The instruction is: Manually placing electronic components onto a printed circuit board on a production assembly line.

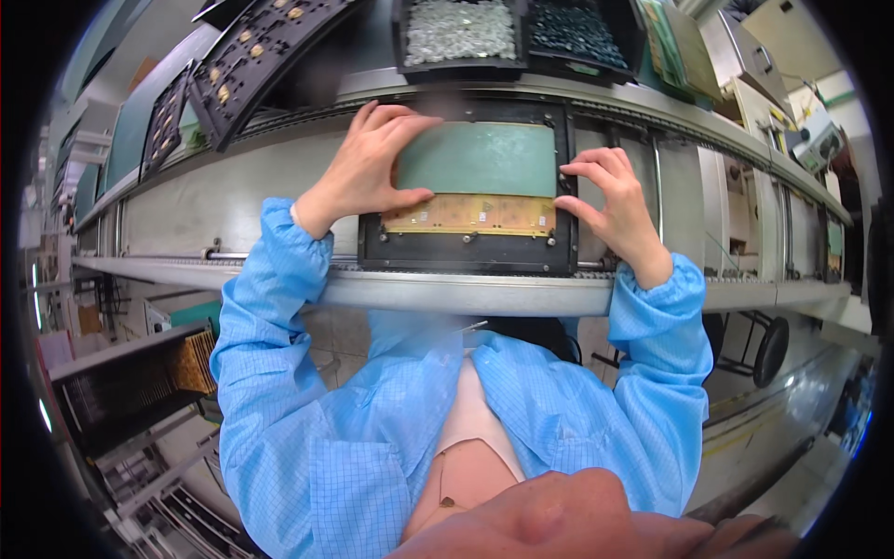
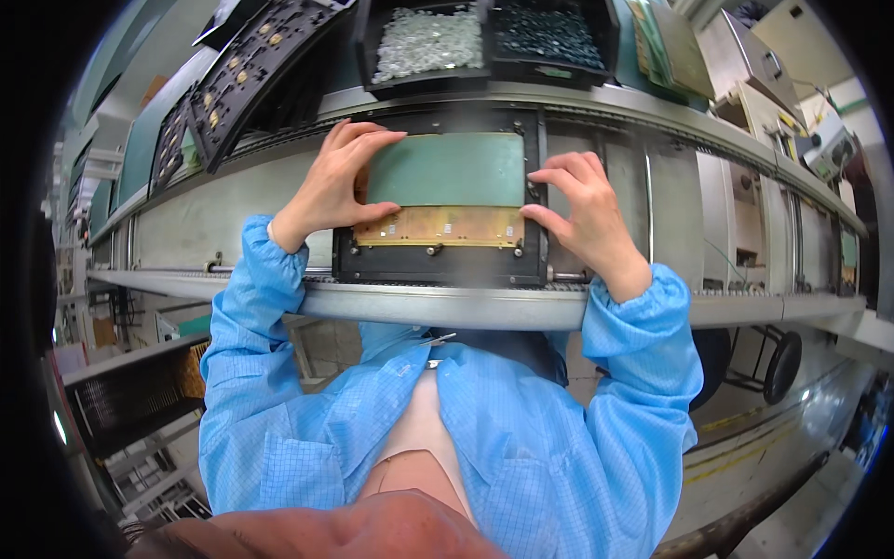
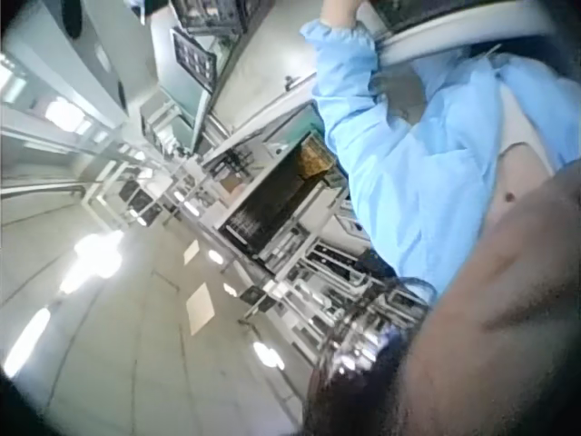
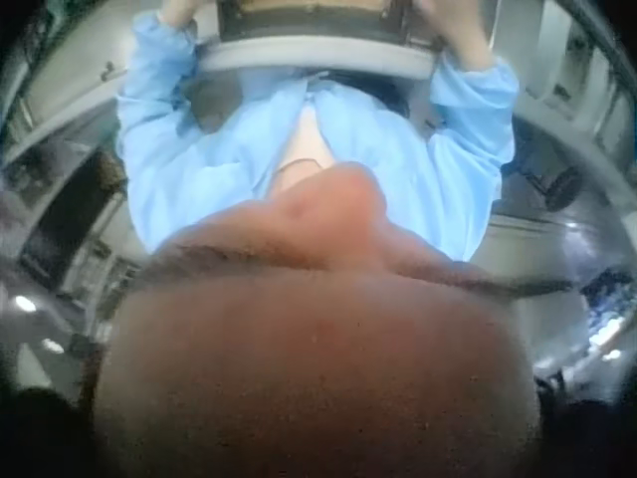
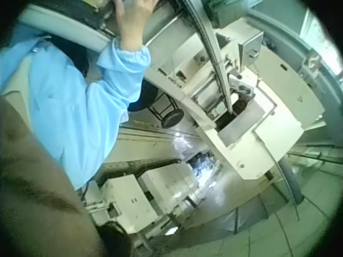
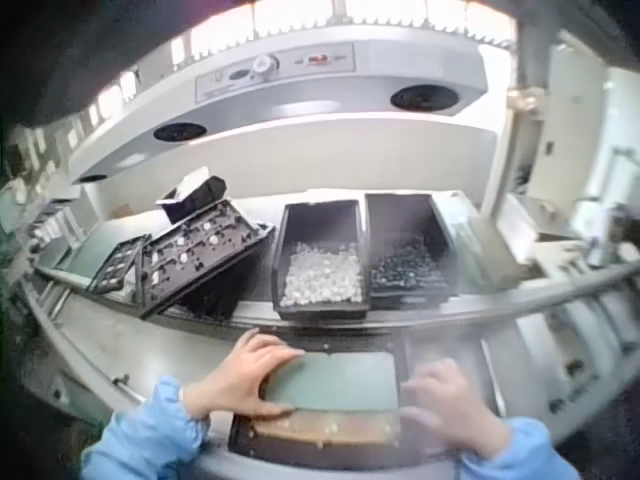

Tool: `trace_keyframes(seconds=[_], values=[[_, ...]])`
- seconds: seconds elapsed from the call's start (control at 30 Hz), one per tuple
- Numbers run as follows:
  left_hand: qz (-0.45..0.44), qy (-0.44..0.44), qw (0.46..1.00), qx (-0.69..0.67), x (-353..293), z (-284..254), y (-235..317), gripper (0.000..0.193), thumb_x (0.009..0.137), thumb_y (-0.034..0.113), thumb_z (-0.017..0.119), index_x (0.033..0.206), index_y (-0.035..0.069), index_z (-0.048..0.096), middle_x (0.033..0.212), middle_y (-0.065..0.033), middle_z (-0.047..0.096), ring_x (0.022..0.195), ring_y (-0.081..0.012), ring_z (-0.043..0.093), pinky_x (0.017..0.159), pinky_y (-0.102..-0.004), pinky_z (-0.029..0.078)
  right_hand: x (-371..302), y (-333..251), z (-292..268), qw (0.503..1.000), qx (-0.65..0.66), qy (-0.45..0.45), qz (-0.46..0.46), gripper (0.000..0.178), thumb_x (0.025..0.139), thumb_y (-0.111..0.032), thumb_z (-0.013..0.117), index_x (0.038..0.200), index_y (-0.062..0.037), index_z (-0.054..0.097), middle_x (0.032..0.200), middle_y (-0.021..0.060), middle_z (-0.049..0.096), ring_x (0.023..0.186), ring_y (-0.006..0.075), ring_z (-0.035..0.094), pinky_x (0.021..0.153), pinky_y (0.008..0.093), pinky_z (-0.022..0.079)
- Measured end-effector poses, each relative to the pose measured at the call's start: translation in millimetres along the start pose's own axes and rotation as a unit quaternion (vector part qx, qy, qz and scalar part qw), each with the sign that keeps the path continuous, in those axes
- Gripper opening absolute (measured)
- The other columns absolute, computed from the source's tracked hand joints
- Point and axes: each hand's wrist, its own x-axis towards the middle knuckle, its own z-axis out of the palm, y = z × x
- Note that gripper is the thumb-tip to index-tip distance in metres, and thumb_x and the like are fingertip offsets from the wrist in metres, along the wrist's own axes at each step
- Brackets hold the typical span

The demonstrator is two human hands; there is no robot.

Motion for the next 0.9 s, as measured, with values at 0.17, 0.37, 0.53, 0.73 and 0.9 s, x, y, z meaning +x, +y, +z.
trace_keyframes(seconds=[0.17,0.37,0.53,0.73,0.9], values=[[-0.028,0.003,1.000,-0.013,-0.8,-2.9,-0.1,0.081,0.060,0.030,0.086,0.131,0.011,0.054,0.120,-0.0100,0.061,0.121,-0.0315,0.051,0.112,-0.0532,0.029,4.6,18.2,1.4,0.996,0.074,-0.048,-0.028,0.026,0.078,-0.003,0.075,0.103,-0.0043,0.069,0.105,0.0106,0.060,0.100,0.0282,0.060,0.084,0.0367,0.051],[-0.028,0.008,0.999,-0.016,-2.4,-0.8,0.4,0.081,0.057,0.029,0.087,0.130,0.012,0.056,0.118,-0.0112,0.061,0.119,-0.0316,0.052,0.111,-0.0535,0.030,4.6,25.7,7.7,0.991,0.097,-0.039,-0.079,0.017,0.081,-0.006,0.073,0.097,-0.0029,0.068,0.101,0.0097,0.059,0.093,0.0271,0.060,0.080,0.0363,0.052],[-0.036,0.012,0.999,-0.029,-5.1,-1.1,-0.8,0.081,0.058,0.031,0.089,0.130,0.012,0.057,0.119,-0.0124,0.061,0.120,-0.0319,0.052,0.111,-0.0548,0.029,6.6,24.3,13.4,0.989,0.100,-0.012,-0.108,0.017,0.082,-0.008,0.074,0.093,-0.0015,0.064,0.099,0.0105,0.058,0.090,0.0284,0.060,0.078,0.0370,0.051],[-0.038,0.012,0.999,-0.037,-4.8,-0.8,-3.9,0.081,0.058,0.035,0.089,0.129,0.011,0.057,0.120,-0.0118,0.061,0.120,-0.0321,0.052,0.111,-0.0527,0.031,8.5,25.2,15.8,0.990,0.089,-0.001,-0.111,0.016,0.082,-0.009,0.074,0.090,-0.0011,0.063,0.095,0.0108,0.056,0.087,0.0284,0.060,0.075,0.0366,0.052],[-0.017,0.025,0.999,-0.041,-6.1,-0.1,-4.9,0.079,0.061,0.038,0.088,0.129,0.010,0.057,0.125,-0.0097,0.061,0.120,-0.0326,0.052,0.110,-0.0496,0.033,10.5,16.0,2.8,0.992,0.120,-0.030,-0.037,0.015,0.084,-0.009,0.073,0.094,-0.0007,0.066,0.096,0.0111,0.060,0.086,0.0252,0.062,0.073,0.0339,0.052]])
